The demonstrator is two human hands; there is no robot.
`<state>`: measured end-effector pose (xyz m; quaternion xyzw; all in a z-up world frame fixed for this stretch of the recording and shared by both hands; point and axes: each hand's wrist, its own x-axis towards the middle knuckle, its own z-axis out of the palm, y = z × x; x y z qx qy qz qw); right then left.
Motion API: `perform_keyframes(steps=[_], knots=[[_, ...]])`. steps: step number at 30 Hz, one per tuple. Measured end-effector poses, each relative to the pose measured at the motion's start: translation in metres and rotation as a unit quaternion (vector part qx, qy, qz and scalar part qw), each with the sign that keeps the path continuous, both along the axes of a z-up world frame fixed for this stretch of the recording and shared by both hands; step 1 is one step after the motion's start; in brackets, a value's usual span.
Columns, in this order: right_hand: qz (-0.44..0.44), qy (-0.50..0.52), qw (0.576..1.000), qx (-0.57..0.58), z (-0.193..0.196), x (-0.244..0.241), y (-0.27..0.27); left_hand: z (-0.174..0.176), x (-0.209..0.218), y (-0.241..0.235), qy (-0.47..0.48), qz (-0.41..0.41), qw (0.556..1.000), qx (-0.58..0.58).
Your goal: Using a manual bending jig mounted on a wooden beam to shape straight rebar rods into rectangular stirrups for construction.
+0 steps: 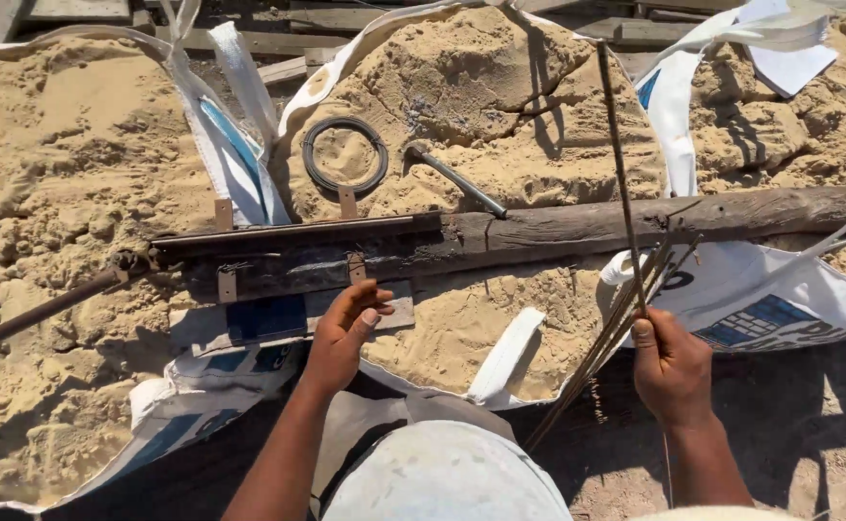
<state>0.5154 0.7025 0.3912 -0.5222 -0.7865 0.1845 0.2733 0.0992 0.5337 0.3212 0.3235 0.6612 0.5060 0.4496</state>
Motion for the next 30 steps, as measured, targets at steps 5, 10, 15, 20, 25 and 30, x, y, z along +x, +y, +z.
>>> perform_keyframes(steps=[5, 10, 15, 20, 25, 30], knots=[[0.185, -0.07, 0.975, -0.096, -0.029, -0.149, -0.077, 0.012, -0.045, 0.009, -0.307, 0.224, 0.876, 0.298], [0.298, -0.07, 0.945, -0.115, -0.036, -0.262, -0.14, 0.04, -0.123, -0.044, -0.298, 0.229, 0.856, 0.354], [0.346, -0.109, 0.912, -0.193, -0.023, -0.326, -0.168, 0.085, -0.236, -0.125, -0.25, 0.316, 0.797, 0.449], [0.288, -0.268, 0.886, -0.246, -0.088, -0.279, -0.154, 0.022, -0.408, -0.236, -0.19, 0.518, 0.723, 0.416], [0.156, -0.355, 0.912, -0.134, -0.035, -0.229, -0.118, -0.101, -0.417, -0.232, -0.143, 0.545, 0.826, -0.022], [0.077, -0.54, 0.838, -0.021, 0.01, -0.2, -0.086, -0.12, -0.384, -0.178, -0.095, 0.411, 0.895, -0.146]])
